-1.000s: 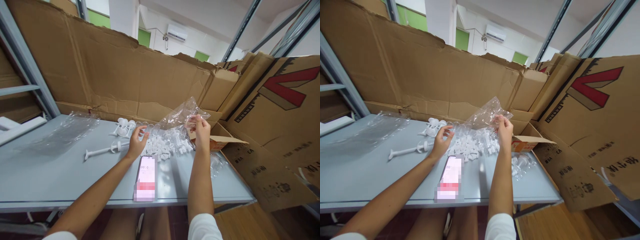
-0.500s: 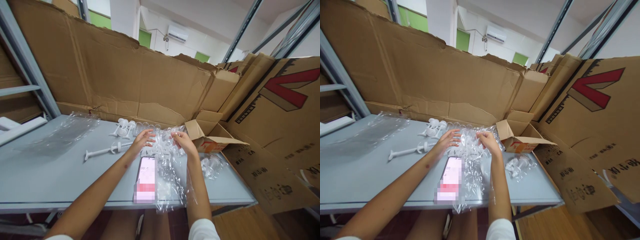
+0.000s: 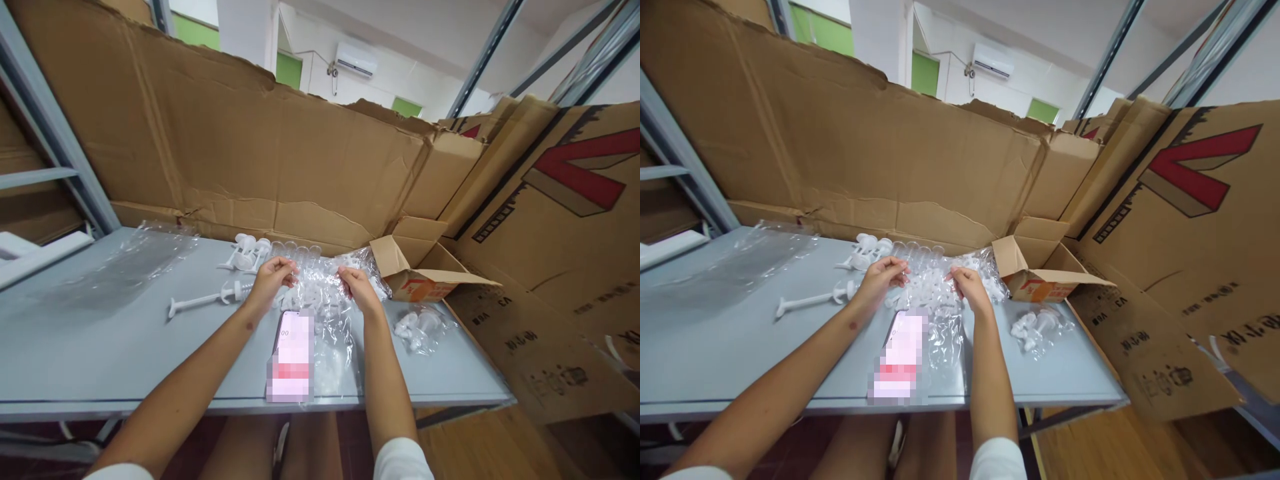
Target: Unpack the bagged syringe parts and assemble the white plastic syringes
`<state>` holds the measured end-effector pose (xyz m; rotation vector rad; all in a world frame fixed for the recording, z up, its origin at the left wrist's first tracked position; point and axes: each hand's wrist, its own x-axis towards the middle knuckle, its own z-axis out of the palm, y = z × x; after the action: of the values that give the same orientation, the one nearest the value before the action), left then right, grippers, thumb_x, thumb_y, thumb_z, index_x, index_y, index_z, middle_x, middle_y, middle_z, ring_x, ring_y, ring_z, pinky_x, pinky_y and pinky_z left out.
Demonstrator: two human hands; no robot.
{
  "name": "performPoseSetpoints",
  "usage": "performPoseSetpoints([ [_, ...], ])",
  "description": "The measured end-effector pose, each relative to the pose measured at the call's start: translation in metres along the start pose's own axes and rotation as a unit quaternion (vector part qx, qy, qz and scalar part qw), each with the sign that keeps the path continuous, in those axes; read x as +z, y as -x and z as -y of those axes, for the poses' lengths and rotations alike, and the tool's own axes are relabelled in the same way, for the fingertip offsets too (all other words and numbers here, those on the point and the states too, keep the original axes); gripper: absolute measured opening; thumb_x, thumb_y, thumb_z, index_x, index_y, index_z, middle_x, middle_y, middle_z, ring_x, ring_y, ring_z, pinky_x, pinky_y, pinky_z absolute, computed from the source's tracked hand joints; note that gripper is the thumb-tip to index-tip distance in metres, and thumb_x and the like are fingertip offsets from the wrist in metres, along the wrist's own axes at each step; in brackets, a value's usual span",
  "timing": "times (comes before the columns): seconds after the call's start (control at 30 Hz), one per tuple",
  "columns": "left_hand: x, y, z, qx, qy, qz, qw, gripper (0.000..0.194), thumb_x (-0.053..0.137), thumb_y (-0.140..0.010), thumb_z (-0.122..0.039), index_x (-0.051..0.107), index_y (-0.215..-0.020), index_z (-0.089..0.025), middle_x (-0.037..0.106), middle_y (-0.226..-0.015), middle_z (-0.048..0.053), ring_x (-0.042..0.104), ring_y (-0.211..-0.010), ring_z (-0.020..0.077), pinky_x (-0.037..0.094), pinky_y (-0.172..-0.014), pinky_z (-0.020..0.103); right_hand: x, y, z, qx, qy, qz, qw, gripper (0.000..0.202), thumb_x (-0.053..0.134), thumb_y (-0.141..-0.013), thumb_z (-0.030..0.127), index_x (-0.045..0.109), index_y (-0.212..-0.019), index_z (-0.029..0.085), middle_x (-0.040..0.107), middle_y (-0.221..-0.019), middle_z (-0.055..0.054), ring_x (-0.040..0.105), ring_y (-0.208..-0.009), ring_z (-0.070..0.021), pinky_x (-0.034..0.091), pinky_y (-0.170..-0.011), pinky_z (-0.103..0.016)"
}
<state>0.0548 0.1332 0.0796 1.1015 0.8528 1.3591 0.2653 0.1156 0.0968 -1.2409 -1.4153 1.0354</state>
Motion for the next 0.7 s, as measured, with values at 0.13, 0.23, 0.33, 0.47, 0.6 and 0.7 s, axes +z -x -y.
performPoseSetpoints([
  [0.13, -0.002, -0.001, -0.001, -0.036, -0.010, 0.045, 0.998, 0.039, 0.062, -0.067, -0.048, 0.051, -0.086, -0.016, 0.060, -0.073, 0.001, 0.057, -0.052, 0.0099, 0.045, -0.047, 0.021, -0.002, 0.000, -0.005, 0.015, -0.050, -0.037, 0.998, 0.040, 0.051, -0.070, 0.056, 0.058, -0.064, 0.017, 0.034, -0.037, 0.007, 0.027, -0.033, -0.0063, 0.020, -0.033, -0.020],
  [0.23, 0.001, 0.002, 0.003, -0.066, -0.052, 0.116, 0.990, 0.040, 0.063, -0.065, -0.049, 0.051, -0.084, -0.016, 0.061, -0.071, 0.002, 0.059, -0.052, 0.0117, 0.044, -0.044, 0.021, 0.000, 0.002, -0.005, 0.022, -0.083, -0.042, 0.995, 0.038, 0.052, -0.070, 0.054, 0.060, -0.073, 0.017, 0.043, -0.044, 0.005, 0.030, -0.034, -0.0056, 0.019, -0.033, -0.020],
  [0.33, 0.006, 0.006, 0.009, -0.043, -0.096, 0.137, 0.985, 0.034, 0.063, -0.066, -0.047, 0.049, -0.069, -0.016, 0.057, -0.057, -0.001, 0.054, -0.044, 0.0098, 0.040, -0.040, 0.019, 0.004, 0.004, -0.002, -0.005, -0.114, -0.049, 0.992, 0.035, 0.057, -0.068, 0.046, 0.059, -0.090, 0.019, 0.054, -0.058, 0.004, 0.037, -0.037, -0.0047, 0.026, -0.037, -0.019],
  [0.47, 0.008, 0.008, 0.015, -0.033, -0.133, 0.156, 0.978, 0.030, 0.062, -0.068, -0.044, 0.051, -0.068, -0.016, 0.055, -0.051, -0.002, 0.050, -0.040, 0.0084, 0.036, -0.037, 0.019, 0.006, 0.001, -0.003, -0.029, -0.127, -0.102, 0.986, 0.031, 0.057, -0.068, 0.045, 0.059, -0.083, 0.018, 0.057, -0.066, 0.000, 0.046, -0.044, -0.0065, 0.026, -0.039, -0.019],
  [0.6, 0.007, 0.005, 0.016, -0.025, -0.147, 0.148, 0.978, 0.028, 0.062, -0.068, -0.042, 0.053, -0.070, -0.016, 0.053, -0.050, -0.003, 0.046, -0.038, 0.0071, 0.033, -0.037, 0.018, 0.006, -0.004, -0.009, -0.022, -0.124, -0.160, 0.979, 0.027, 0.060, -0.065, 0.043, 0.058, -0.067, 0.015, 0.053, -0.056, 0.002, 0.040, -0.040, -0.0055, 0.024, -0.038, -0.020],
  [0.7, 0.007, 0.004, 0.015, -0.002, -0.132, 0.114, 0.985, 0.028, 0.061, -0.069, -0.043, 0.054, -0.072, -0.015, 0.050, -0.049, -0.004, 0.044, -0.038, 0.0059, 0.033, -0.038, 0.018, 0.006, -0.007, -0.013, -0.030, -0.139, -0.189, 0.972, 0.029, 0.060, -0.065, 0.044, 0.060, -0.069, 0.015, 0.051, -0.053, 0.003, 0.035, -0.038, -0.0046, 0.025, -0.038, -0.020],
])
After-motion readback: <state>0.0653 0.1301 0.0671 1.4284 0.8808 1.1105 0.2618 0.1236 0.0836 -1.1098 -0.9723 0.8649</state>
